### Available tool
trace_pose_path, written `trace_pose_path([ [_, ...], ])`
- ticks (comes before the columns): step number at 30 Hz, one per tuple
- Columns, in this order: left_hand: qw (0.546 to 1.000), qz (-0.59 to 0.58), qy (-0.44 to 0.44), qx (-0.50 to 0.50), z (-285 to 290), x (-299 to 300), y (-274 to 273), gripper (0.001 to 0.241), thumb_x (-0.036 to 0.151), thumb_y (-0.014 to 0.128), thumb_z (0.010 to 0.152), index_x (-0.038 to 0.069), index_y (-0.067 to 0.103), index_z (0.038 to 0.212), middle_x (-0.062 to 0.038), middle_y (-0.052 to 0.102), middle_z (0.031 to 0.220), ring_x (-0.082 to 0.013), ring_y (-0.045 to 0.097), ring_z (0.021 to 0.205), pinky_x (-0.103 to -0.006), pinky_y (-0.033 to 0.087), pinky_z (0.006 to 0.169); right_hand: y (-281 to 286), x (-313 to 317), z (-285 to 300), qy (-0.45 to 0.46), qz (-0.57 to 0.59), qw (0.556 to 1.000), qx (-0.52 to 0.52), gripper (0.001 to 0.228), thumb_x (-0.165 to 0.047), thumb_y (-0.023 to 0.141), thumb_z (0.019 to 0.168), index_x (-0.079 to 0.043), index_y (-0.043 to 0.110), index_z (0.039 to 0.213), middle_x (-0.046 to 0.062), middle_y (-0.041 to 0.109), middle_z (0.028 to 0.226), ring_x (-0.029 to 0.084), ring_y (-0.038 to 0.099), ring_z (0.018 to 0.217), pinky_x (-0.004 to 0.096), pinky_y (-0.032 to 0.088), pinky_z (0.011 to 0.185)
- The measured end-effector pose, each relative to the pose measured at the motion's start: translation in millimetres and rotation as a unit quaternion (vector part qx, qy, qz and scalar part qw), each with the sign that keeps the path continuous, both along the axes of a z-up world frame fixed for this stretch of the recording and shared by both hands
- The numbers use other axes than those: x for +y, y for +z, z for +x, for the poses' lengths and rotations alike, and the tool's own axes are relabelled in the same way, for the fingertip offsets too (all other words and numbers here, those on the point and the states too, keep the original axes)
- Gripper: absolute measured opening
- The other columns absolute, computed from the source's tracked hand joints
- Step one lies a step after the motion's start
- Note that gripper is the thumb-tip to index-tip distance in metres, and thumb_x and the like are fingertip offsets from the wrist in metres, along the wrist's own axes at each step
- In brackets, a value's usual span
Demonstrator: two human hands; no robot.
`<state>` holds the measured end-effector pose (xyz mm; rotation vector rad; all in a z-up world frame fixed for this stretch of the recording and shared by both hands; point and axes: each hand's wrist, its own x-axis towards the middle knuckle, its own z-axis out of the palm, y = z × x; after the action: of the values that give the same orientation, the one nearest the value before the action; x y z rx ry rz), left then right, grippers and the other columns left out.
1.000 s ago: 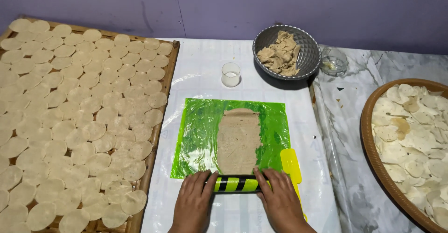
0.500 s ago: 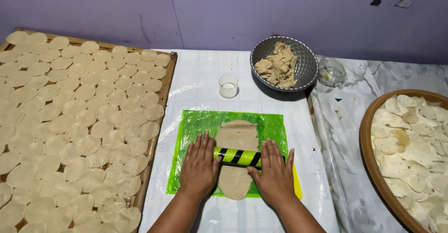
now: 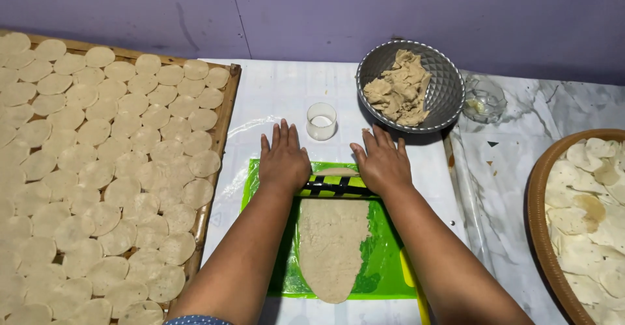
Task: Rolling out dough on a flat surface to prepare it for cutting into cracker shapes.
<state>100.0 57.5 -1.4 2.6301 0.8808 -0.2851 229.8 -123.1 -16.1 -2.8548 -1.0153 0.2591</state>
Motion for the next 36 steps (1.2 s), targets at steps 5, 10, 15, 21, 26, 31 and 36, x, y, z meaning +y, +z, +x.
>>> trace_pose_path([
  [5, 0.999, 0.0, 0.012, -0.036, -11, -7, 8, 0.067, 0.038, 0.021, 0.105, 0.007, 0.018, 0.164, -0.016, 0.01, 0.174, -0.0304, 0.006, 0.161, -0.0538, -0.002, 0.128, -12, -6, -2, 0.035, 0.13, 0.979, -0.155, 0.058, -0.058, 0.034, 0.109, -0.014, 0.064, 0.133, 0.011, 0.063, 0.14, 0.027, 0.055, 0.136, 0.049, 0.04, 0.113],
  [10, 0.997, 0.029, -0.005, -0.072, -53, -41, 30, 0.064, 0.036, 0.017, 0.107, 0.007, 0.021, 0.164, -0.017, 0.016, 0.173, -0.0303, 0.008, 0.161, -0.0536, -0.002, 0.127, 20, -30, -55, -0.002, 0.046, 0.999, -0.024, 0.065, -0.059, 0.02, 0.109, -0.019, 0.048, 0.152, 0.015, 0.04, 0.162, 0.031, 0.03, 0.155, 0.057, 0.023, 0.123],
  [15, 0.991, 0.058, -0.03, -0.116, -88, -59, 8, 0.066, 0.044, 0.013, 0.111, 0.006, 0.021, 0.164, -0.021, 0.016, 0.171, -0.0341, 0.007, 0.159, -0.054, -0.005, 0.125, 20, -53, -88, 0.016, 0.064, 0.998, -0.021, 0.066, -0.053, 0.03, 0.107, -0.016, 0.031, 0.162, 0.02, 0.021, 0.17, 0.034, 0.015, 0.158, 0.061, 0.005, 0.123],
  [21, 0.938, 0.114, -0.048, -0.323, -152, -84, -17, 0.055, 0.015, 0.048, 0.099, 0.007, 0.041, 0.152, -0.017, 0.032, 0.166, -0.0348, 0.022, 0.157, -0.0517, 0.015, 0.128, 3, -105, -143, 0.052, 0.23, 0.963, -0.127, 0.043, -0.026, 0.048, 0.101, -0.009, 0.049, 0.14, 0.015, 0.045, 0.153, 0.033, 0.033, 0.151, 0.063, 0.008, 0.127],
  [26, 0.956, 0.12, -0.065, -0.261, -161, -97, -48, 0.06, 0.027, 0.045, 0.101, 0.004, 0.036, 0.155, -0.017, 0.032, 0.166, -0.0319, 0.022, 0.157, -0.0493, 0.012, 0.127, -44, -113, -144, 0.086, 0.084, 0.973, -0.197, 0.087, -0.058, 0.053, 0.09, -0.012, 0.028, 0.16, 0.012, 0.017, 0.172, 0.029, 0.01, 0.159, 0.064, 0.001, 0.122],
  [31, 0.951, 0.157, -0.06, -0.26, -107, -65, -35, 0.065, 0.04, 0.036, 0.105, 0.003, 0.031, 0.159, -0.015, 0.032, 0.167, -0.03, 0.021, 0.157, -0.0503, 0.012, 0.127, -28, -70, -92, 0.079, 0.084, 0.977, -0.178, 0.083, -0.061, 0.041, 0.098, -0.008, 0.026, 0.16, 0.011, 0.027, 0.167, 0.025, 0.017, 0.156, 0.065, -0.003, 0.122],
  [36, 0.989, 0.104, -0.036, -0.099, -49, -28, -5, 0.061, 0.038, 0.021, 0.107, 0.007, 0.045, 0.154, -0.013, 0.039, 0.165, -0.0305, 0.025, 0.157, -0.0447, 0.019, 0.126, 12, -20, -44, 0.024, -0.034, 0.999, 0.015, 0.072, -0.061, 0.014, 0.106, -0.015, 0.039, 0.156, 0.011, 0.039, 0.162, 0.024, 0.029, 0.155, 0.066, -0.003, 0.123],
])
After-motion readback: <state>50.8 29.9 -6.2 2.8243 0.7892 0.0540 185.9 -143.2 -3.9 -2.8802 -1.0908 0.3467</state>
